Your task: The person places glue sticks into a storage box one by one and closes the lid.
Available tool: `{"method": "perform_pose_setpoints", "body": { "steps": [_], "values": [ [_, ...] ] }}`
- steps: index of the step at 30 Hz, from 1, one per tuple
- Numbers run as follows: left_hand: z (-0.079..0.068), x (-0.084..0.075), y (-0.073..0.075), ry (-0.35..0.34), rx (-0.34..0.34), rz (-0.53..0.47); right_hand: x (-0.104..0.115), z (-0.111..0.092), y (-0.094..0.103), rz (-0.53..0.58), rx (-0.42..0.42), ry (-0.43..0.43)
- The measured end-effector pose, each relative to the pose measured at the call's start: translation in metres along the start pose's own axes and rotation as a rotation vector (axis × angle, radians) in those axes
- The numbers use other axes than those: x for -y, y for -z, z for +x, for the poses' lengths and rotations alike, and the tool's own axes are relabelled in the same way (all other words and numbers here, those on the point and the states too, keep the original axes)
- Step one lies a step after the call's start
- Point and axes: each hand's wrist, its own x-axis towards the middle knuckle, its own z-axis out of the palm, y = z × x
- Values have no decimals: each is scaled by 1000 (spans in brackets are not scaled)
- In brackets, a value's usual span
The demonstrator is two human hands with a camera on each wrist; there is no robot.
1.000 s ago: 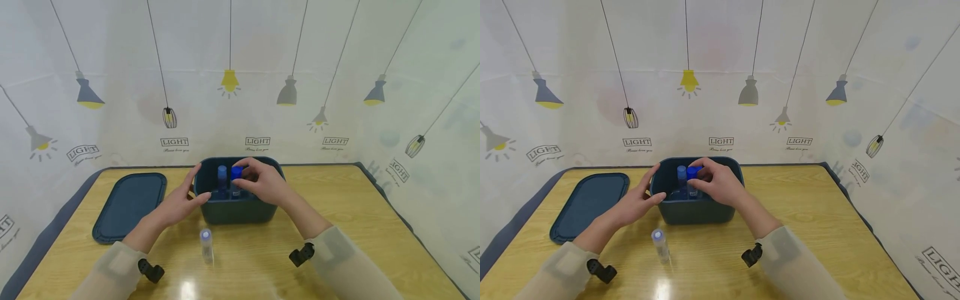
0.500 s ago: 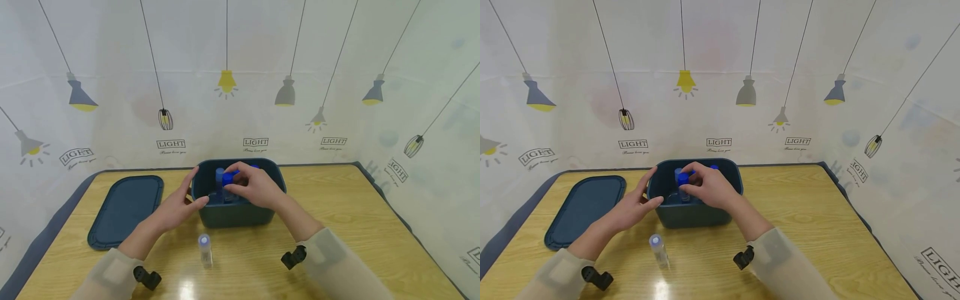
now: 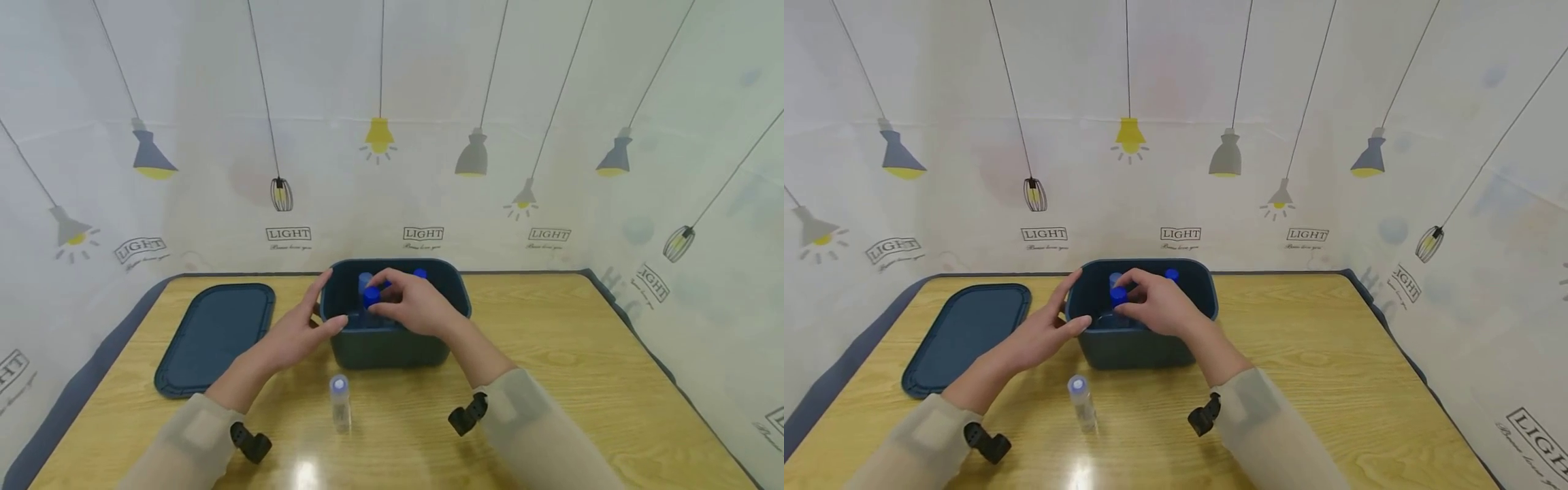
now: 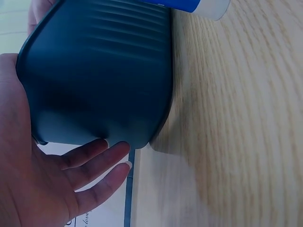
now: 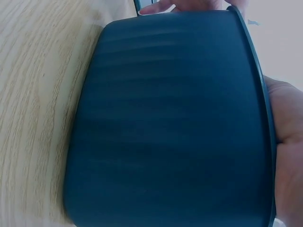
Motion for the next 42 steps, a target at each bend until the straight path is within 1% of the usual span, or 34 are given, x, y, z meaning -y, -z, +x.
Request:
{"method": "perform_pose_setpoints", "body": {
  "steps": [4,7,11,17,21,33,42],
  "values": [
    [3,2,-2,-4,-5,10,-3,3,-1,21,42,-58],
    [3,3,-2,2,-7,22,-4,3,0,41,78,-82],
    [0,1,-2,1,-15,12,-3,4,1,59,114,-81],
    [2,-1,-1,-16,-23,5,-3,6,2,81,132,-84],
    [2,-1,-2,-9,-25,13,-3,6,2,89,145,-79],
    [-1,0,-3,-1,-24,14,-4,4,0,108,142,-69],
    [0,-1,-2,0,-19,13,-2,2,0,124,110,-66]
  ]
}}
